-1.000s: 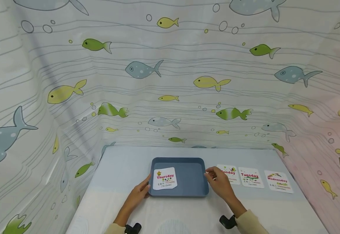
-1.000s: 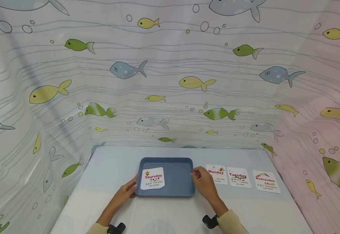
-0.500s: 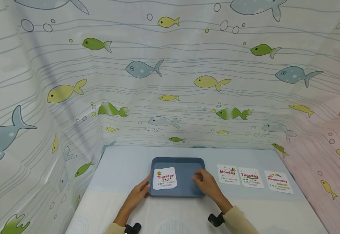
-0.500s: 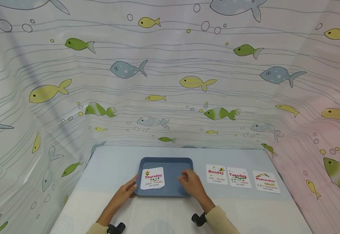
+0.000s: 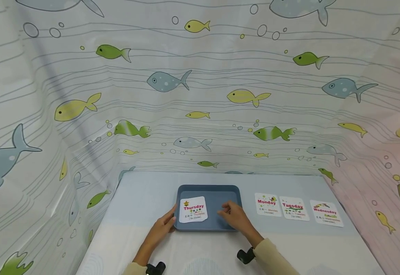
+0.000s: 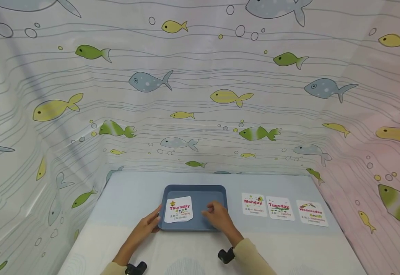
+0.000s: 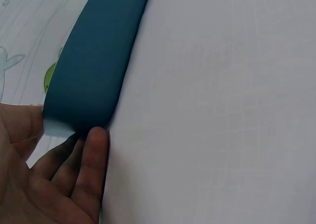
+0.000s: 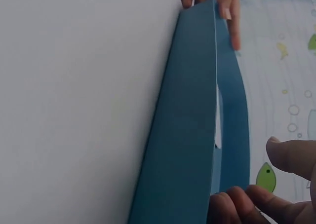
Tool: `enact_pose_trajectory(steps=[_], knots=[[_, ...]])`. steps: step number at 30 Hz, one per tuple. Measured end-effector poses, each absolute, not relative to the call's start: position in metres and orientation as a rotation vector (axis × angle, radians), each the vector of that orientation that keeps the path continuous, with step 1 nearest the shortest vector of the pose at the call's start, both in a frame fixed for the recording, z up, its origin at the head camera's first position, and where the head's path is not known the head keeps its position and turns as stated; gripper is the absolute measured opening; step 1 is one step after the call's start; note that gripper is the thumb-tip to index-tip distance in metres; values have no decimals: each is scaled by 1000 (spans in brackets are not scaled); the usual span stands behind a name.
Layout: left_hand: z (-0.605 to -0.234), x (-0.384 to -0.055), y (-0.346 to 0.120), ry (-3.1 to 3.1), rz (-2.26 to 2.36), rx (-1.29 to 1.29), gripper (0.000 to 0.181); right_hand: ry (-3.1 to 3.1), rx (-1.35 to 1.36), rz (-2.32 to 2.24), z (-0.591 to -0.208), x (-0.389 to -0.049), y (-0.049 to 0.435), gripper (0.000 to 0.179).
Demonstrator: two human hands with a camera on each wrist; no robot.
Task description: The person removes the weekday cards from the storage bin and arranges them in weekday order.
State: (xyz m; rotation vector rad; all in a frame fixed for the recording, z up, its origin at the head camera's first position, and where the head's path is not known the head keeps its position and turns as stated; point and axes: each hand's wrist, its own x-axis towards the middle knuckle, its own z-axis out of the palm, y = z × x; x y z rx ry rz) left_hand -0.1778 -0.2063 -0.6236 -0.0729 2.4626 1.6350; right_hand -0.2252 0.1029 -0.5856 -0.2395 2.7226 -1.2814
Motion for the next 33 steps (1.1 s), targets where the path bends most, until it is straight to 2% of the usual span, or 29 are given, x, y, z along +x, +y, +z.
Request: enact_pose_trajectory(steps=[8,24,33], knots=[[-622,-177,-205,2437,1658,-79,54,2686,-142,-1224,-598,-234,91,43],[-619,-177,-202,2447,1660,-105,53,2696,-121,-1208,-605,-237,74,46],[-624,-177,-205,2485,1618,-81,53,2718,-123,-1152,-614,-243,52,53]])
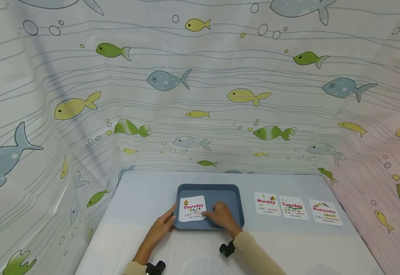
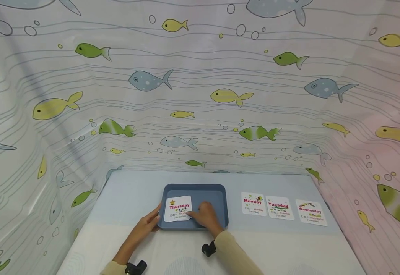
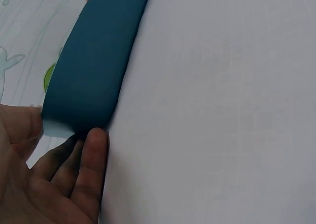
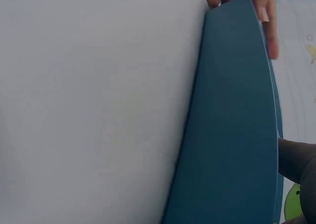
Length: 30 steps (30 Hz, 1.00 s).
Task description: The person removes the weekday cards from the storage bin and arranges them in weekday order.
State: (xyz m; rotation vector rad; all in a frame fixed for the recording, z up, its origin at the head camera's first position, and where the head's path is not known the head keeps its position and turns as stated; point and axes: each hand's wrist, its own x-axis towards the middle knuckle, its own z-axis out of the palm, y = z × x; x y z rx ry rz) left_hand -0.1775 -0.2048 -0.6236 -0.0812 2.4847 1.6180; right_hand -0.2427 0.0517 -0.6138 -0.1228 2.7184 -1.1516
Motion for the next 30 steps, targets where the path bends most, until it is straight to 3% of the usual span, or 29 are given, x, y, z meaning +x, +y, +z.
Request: enact_pose_trajectory(steps=[22,30], knots=[[-621,-175,-203,2494,1604,-71,52,2795,-70,-1124,-612,-236,19,47],[-623,-177,-204,2485,1622,-68,53,2823,-39,-1089,-612,-239,12,75]])
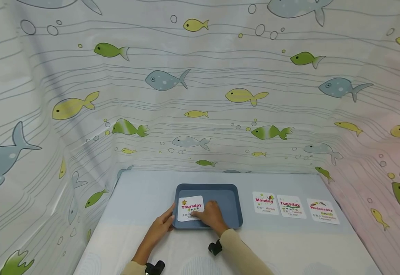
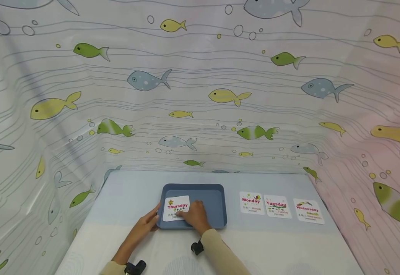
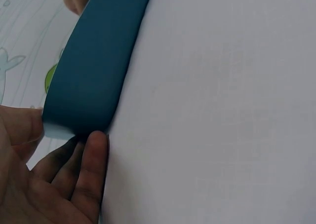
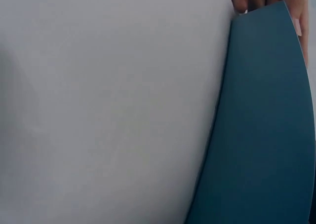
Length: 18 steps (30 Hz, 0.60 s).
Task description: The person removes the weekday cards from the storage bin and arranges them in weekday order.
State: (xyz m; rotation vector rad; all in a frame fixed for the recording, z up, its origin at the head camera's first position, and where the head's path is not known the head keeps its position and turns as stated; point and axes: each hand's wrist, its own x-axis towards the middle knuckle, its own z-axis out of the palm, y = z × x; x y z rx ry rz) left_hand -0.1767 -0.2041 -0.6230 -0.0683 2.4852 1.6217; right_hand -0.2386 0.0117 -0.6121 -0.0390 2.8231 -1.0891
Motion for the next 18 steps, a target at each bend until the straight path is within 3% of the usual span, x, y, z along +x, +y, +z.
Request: enact_pose_trajectory(steps=[13,18], knots=[[-625,-177,-204,2519,1582,-73,51,2844,-80,-1066,-617,-240,10,62],[-624,-177,-203,2506,1597,-78,52,2883,-92,-1032,-618,-239,9,68]])
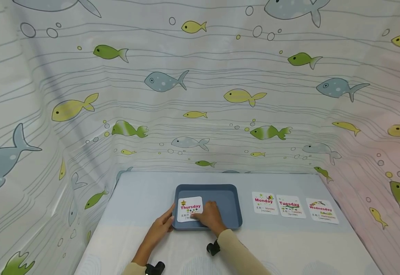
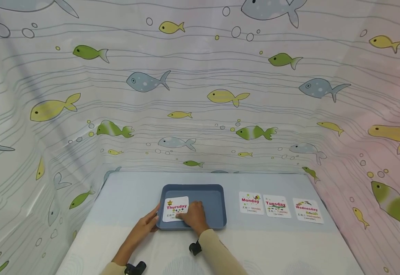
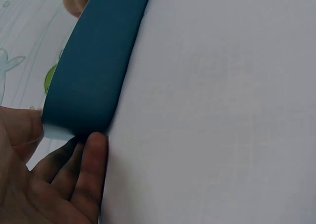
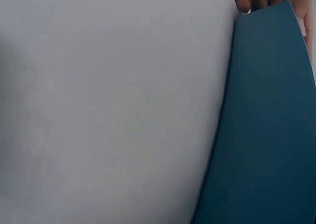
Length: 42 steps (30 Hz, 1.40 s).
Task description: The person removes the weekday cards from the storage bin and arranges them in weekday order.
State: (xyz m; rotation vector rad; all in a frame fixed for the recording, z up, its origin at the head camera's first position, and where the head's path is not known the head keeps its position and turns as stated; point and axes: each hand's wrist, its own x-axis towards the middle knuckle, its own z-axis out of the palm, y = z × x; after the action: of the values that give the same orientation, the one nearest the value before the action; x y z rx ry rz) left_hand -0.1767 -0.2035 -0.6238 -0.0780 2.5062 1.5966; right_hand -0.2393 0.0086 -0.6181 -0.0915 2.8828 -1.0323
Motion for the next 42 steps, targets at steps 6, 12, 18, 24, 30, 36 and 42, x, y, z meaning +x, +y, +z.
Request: enact_pose_trajectory(steps=[6,12,18,24,30,36,42], knots=[[-624,-176,-204,2495,1613,-74,52,2898,-84,-1019,-619,-238,7,72],[-624,-176,-205,2518,1601,-57,52,2917,-82,-1034,-618,-237,6,64],[-624,-175,-205,2515,1595,-82,52,2901,-21,-1034,-617,-237,3,68],[-624,-176,-205,2539,1577,-85,51,2899,-17,-1050,-617,-237,2,60],[-625,-177,-206,2536,1582,-85,52,2873,7,-1049,-618,-238,3,55],[-625,-176,-206,2527,1596,-77,52,2816,64,-1138,-615,-239,7,35],[-626,-176,-206,2507,1625,-58,51,2699,167,-1283,-617,-241,10,32]])
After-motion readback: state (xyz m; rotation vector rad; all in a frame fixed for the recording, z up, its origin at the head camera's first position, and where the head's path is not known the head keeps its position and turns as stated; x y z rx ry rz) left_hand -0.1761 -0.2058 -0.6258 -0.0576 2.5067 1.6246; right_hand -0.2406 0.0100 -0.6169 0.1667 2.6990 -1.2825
